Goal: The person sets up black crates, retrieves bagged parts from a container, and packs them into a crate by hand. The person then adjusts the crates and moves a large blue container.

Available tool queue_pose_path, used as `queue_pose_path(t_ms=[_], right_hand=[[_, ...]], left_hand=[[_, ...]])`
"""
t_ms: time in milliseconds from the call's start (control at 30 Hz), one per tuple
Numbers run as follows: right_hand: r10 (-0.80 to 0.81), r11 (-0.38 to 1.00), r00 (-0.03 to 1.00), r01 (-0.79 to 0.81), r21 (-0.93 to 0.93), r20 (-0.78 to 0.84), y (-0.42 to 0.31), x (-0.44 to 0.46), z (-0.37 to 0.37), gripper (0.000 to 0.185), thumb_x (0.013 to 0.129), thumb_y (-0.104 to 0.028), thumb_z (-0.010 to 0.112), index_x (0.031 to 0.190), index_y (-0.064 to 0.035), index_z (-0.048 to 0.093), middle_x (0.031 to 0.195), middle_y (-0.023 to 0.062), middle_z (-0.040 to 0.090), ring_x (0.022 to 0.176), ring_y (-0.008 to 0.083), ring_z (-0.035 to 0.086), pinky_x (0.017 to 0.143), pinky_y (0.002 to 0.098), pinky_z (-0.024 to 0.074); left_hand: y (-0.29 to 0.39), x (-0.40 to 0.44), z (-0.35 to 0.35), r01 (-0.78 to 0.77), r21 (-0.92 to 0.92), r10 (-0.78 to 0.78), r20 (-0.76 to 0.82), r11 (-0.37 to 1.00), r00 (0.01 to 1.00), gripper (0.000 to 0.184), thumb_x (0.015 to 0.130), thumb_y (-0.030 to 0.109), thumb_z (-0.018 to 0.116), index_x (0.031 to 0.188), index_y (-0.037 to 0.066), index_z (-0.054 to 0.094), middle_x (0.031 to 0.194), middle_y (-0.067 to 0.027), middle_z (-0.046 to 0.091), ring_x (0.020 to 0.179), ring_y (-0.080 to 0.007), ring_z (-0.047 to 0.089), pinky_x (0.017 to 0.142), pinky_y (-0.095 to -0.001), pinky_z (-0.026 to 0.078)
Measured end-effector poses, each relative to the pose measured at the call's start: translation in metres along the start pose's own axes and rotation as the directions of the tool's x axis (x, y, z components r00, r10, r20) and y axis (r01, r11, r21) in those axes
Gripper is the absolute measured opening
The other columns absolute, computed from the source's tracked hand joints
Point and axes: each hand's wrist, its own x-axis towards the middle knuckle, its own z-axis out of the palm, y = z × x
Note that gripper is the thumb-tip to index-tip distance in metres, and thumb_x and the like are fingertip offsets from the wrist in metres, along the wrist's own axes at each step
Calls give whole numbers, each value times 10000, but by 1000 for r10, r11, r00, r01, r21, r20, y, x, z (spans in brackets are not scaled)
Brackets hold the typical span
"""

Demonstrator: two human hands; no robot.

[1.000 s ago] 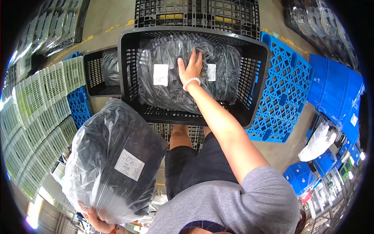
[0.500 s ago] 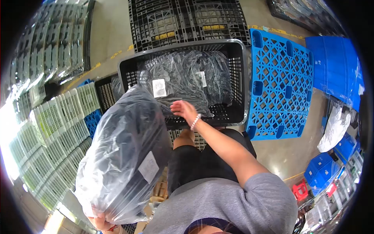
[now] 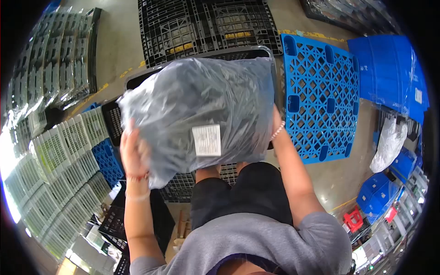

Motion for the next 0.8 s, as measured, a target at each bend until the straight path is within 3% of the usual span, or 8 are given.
queue_pose_path(t_ms=[100, 167, 233, 300, 367, 433, 500, 800], right_hand=[[0, 998, 998, -3, -55, -57, -13, 3, -6, 537, 894, -447, 342, 1195, -22, 473, 1170, 96, 529, 1043, 244, 508, 901, 346, 392], [-203, 946, 913, 90, -311, -354, -14, 25, -15, 561, 893, -465, 330, 1243, -40, 435, 1205, 104, 506, 1073, 235, 490, 931, 321, 357], [-214, 947, 927, 120, -298, -307, -14, 37, -23, 542, 893, -433, 358, 1262, -40, 409, 1250, 128, 466, 1125, 234, 453, 964, 301, 312], [-615, 389, 772, 118, -914, -162, -5, 40, -19, 505, 895, -369, 399, 1261, -23, 397, 1275, 148, 435, 1167, 226, 416, 981, 307, 290], [-788, -148, 553, 254, -956, 269, 10, 33, -16, 409, 880, -235, 453, 1217, -4, 425, 1260, 174, 427, 1176, 306, 396, 988, 354, 291], [-661, -430, 486, 380, -819, 572, 14, 14, 16, 379, 864, -194, 465, 1193, -8, 447, 1266, 184, 409, 1177, 338, 377, 985, 377, 292], [-567, -608, 473, 312, -730, 675, 16, 32, 13, 396, 846, -213, 477, 1203, -44, 456, 1302, 172, 373, 1207, 340, 334, 994, 447, 250], [-481, -733, 546, 179, -657, 686, 14, 65, 3, 418, 836, -265, 469, 1235, -140, 444, 1334, 126, 343, 1238, 339, 282, 990, 498, 217]], left_hand=[[-48, 54, 3, 26, 281, -16, -40, 959, 999, 300, 862, 127, 499, 1154, 56, 508, 614, 70, 428, 440, -27, 352, 383, -167, 298], [-109, 111, -39, -96, 785, 102, 41, 613, 994, 343, 835, 186, 548, 1132, 19, 516, 673, -9, 535, 564, -141, 515, 537, -232, 433], [-137, 129, -47, -295, 910, 326, 196, 290, 925, 445, 808, 245, 581, 1158, -11, 477, 867, -142, 587, 813, -273, 568, 733, -325, 444], [-128, 105, -21, -128, 984, 298, 86, 126, 951, 570, 808, 318, 575, 1237, -3, 380, 1179, -273, 421, 1102, -375, 408, 925, -393, 328], [-139, 91, -13, -303, 953, 600, 246, -6, 761, 625, 814, 346, 559, 1286, 14, 318, 1211, -289, 379, 1153, -415, 332, 976, -435, 256], [-159, 82, -8, -350, 886, 469, 181, 304, 865, 637, 828, 361, 522, 1317, 31, 281, 1333, -268, 244, 1242, -431, 202, 1013, -500, 161], [-185, 67, 8, -203, 978, 295, 183, 40, 938, 614, 828, 364, 502, 1309, 36, 306, 1352, -262, 211, 1260, -426, 175, 1009, -549, 112], [-221, 47, 13, -324, 945, 376, 286, 42, 882, 538, 841, 308, 468, 1287, 34, 344, 1288, -232, 301, 1251, -390, 220, 1004, -555, 111]])
